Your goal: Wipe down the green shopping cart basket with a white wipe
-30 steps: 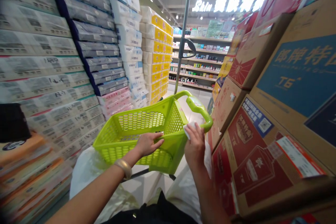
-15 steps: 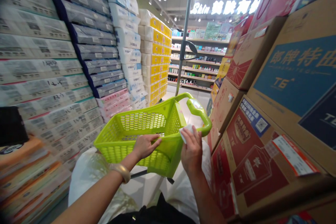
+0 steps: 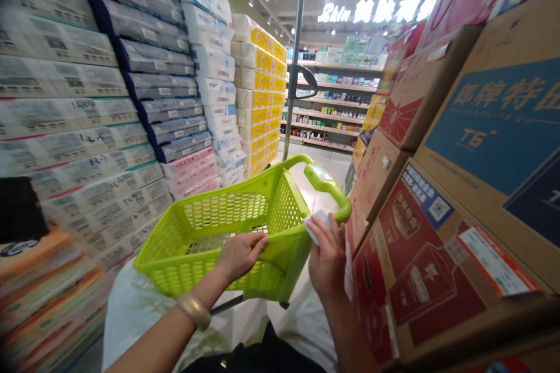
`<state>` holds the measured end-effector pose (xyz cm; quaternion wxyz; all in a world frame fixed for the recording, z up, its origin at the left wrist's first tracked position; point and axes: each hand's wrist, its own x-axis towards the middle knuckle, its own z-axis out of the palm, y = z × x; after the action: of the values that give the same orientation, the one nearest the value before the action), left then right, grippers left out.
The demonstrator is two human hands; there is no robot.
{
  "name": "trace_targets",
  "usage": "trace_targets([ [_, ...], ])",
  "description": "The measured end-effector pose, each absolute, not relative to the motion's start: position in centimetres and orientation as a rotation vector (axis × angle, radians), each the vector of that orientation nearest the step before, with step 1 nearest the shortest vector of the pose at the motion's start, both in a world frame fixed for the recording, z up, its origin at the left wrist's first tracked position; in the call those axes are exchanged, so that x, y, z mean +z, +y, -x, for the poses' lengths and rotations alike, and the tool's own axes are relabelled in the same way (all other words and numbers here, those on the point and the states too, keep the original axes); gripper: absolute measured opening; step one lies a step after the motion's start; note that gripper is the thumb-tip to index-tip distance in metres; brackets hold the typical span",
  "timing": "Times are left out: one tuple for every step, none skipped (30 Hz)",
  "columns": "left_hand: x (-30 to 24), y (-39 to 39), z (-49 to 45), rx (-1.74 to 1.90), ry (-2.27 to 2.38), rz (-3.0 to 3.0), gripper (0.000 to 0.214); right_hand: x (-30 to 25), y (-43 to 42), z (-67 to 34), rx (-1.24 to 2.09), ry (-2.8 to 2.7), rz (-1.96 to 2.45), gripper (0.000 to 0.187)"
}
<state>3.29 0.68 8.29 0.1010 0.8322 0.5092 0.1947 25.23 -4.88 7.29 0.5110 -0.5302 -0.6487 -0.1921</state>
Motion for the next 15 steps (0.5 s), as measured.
trace_targets([
  [8.3, 0.5, -3.2, 0.571, 1.505, -2.461, 0.032, 7.1, -5.1, -24.2, -0.424, -1.651, 1.248, 0.038],
  [8.3, 0.3, -3.2, 0.566, 1.506, -2.464, 0.032, 6.9, -5.2, -23.5, -0.393, -1.733, 1.229, 0.040],
  [8.3, 0.2, -3.1, 0.558, 1.508, -2.468, 0.032, 6.8, -5.3, -23.2, -0.382, -1.779, 1.214, 0.042],
  [8.3, 0.0, -3.1, 0.548, 1.513, -2.473, 0.032, 6.8, -5.3, -23.3, -0.388, -1.784, 1.212, 0.042],
  [8.3, -0.1, -3.1, 0.537, 1.519, -2.478, 0.033, 6.9, -5.2, -23.9, -0.411, -1.744, 1.225, 0.040],
  [8.2, -0.3, -3.1, 0.527, 1.525, -2.484, 0.034, 7.1, -5.0, -24.7, -0.448, -1.665, 1.247, 0.037],
  [8.2, -0.4, -3.1, 0.520, 1.531, -2.488, 0.035, 7.3, -4.7, -25.7, -0.486, -1.573, 1.273, 0.034],
  [8.2, -0.5, -3.1, 0.519, 1.538, -2.490, 0.036, 7.5, -4.4, -26.6, -0.524, -1.486, 1.297, 0.032],
  [8.1, -0.6, -3.1, 0.524, 1.545, -2.490, 0.036, 7.7, -4.1, -27.2, -0.546, -1.421, 1.315, 0.031],
  [8.1, -0.6, -3.2, 0.532, 1.551, -2.487, 0.036, 7.8, -3.9, -27.5, -0.554, -1.392, 1.322, 0.031],
  [8.0, -0.6, -3.2, 0.540, 1.557, -2.482, 0.036, 7.8, -3.8, -27.3, -0.546, -1.398, 1.315, 0.032],
  [8.0, -0.6, -3.2, 0.550, 1.561, -2.477, 0.035, 7.7, -3.8, -26.7, -0.521, -1.447, 1.295, 0.034],
  [7.9, -0.5, -3.3, 0.561, 1.561, -2.475, 0.035, 7.5, -3.9, -25.8, -0.486, -1.525, 1.267, 0.037],
  [7.9, -0.5, -3.3, 0.573, 1.556, -2.476, 0.035, 7.2, -4.1, -24.8, -0.450, -1.614, 1.232, 0.039],
  [7.9, -0.4, -3.3, 0.583, 1.547, -2.480, 0.035, 6.9, -4.2, -23.9, -0.418, -1.703, 1.202, 0.042],
])
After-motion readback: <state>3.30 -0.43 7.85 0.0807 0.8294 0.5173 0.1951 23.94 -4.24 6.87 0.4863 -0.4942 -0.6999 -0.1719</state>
